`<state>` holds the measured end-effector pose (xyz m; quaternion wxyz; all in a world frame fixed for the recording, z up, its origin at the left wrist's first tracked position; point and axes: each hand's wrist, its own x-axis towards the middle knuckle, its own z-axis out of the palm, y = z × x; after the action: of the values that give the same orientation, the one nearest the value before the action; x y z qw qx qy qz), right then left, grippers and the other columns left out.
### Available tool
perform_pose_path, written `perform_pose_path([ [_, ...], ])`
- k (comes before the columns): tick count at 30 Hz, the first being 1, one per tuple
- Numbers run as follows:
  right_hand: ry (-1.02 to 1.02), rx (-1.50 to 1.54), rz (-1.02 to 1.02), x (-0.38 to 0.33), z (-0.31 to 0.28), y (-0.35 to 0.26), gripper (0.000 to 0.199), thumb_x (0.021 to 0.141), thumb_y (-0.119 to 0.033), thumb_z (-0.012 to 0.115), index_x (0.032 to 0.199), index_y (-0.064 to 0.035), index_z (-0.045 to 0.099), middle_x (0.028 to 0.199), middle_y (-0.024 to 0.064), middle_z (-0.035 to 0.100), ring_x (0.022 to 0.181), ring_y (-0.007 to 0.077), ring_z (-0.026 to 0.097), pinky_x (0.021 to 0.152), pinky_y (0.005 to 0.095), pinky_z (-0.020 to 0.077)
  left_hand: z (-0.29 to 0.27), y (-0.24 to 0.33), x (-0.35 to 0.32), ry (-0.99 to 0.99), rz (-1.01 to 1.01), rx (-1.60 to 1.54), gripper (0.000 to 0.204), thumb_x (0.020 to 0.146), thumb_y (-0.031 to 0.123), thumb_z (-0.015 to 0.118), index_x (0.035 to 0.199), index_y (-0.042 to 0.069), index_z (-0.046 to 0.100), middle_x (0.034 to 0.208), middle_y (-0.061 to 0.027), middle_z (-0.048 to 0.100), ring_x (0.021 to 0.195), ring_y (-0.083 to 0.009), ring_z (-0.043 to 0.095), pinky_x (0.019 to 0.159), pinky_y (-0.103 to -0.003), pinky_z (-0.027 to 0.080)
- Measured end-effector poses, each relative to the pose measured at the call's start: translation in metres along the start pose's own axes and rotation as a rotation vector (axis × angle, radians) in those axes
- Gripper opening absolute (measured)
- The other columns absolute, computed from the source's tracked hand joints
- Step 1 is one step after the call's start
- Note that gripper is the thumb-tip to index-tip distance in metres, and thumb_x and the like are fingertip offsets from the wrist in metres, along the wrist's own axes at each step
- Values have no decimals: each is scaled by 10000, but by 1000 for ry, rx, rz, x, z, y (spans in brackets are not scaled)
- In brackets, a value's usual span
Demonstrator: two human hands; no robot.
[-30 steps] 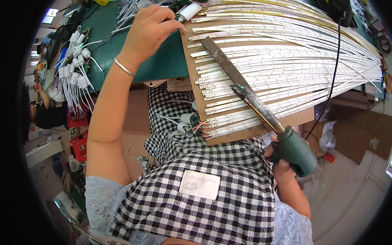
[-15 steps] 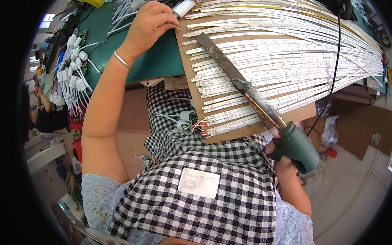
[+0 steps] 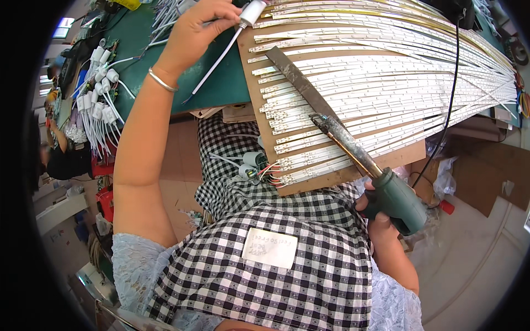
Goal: The person uses a soldering iron to attach wires to a circuit board. They repeatedly pick up a white cylindrical component with wires, position it on a wooden jig, and solder the connections. The person works continuously on a green workbench in a workshop environment.
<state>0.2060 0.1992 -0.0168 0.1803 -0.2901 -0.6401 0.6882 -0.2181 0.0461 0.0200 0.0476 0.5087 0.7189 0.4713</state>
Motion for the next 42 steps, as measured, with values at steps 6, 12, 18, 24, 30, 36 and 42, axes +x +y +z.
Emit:
perform_pose_path([
  [6,-4,22,-3,0,-1,2,866,752,-736,639,1160,22,550,688,64,582,595,138,573,582,250,445,-16,16,12,39,-576,-487,98,902,62,661,974,-2,680,897,-28,684,777,-77,599,684,-202,477],
  [12,-25,35,-15,0,0,4,866,761,-734,632,1166,26,543,691,67,587,595,136,575,569,242,441,-17,21,9,-42,-657,-531,106,902,73,656,975,1,680,918,-40,692,801,-76,592,707,-208,468],
  [18,11,11,-46,0,3,4,852,777,-725,624,1163,30,542,690,69,591,574,130,571,551,244,447,-7,19,-6,15,-680,-540,97,920,105,614,952,24,656,940,-44,685,846,-89,582,785,-218,447],
  [24,-47,28,9,1,2,-1,850,771,-720,637,1164,28,544,679,73,595,537,121,552,514,231,430,-5,14,-15,28,-602,-567,59,921,72,608,948,24,631,892,-49,662,817,-98,588,773,-235,466],
  [30,-40,23,57,-3,2,0,865,752,-725,654,1167,26,547,670,70,598,525,117,540,492,226,412,14,28,-29,149,-523,-472,59,892,0,637,945,-11,613,877,-59,661,764,-107,620,698,-216,500],
  [36,-60,19,64,-2,1,-2,890,746,-717,667,1190,42,535,859,73,622,600,144,590,548,258,462,26,16,-40,149,-72,17,128,878,120,690,979,50,652,909,-24,679,840,-124,611,773,-270,486],
  [42,-73,20,69,-3,2,-4,877,745,-713,672,1177,41,552,867,71,625,625,156,609,581,278,484,32,22,-45,199,146,486,129,840,107,736,948,59,683,907,-22,696,824,-127,605,753,-257,488],
])
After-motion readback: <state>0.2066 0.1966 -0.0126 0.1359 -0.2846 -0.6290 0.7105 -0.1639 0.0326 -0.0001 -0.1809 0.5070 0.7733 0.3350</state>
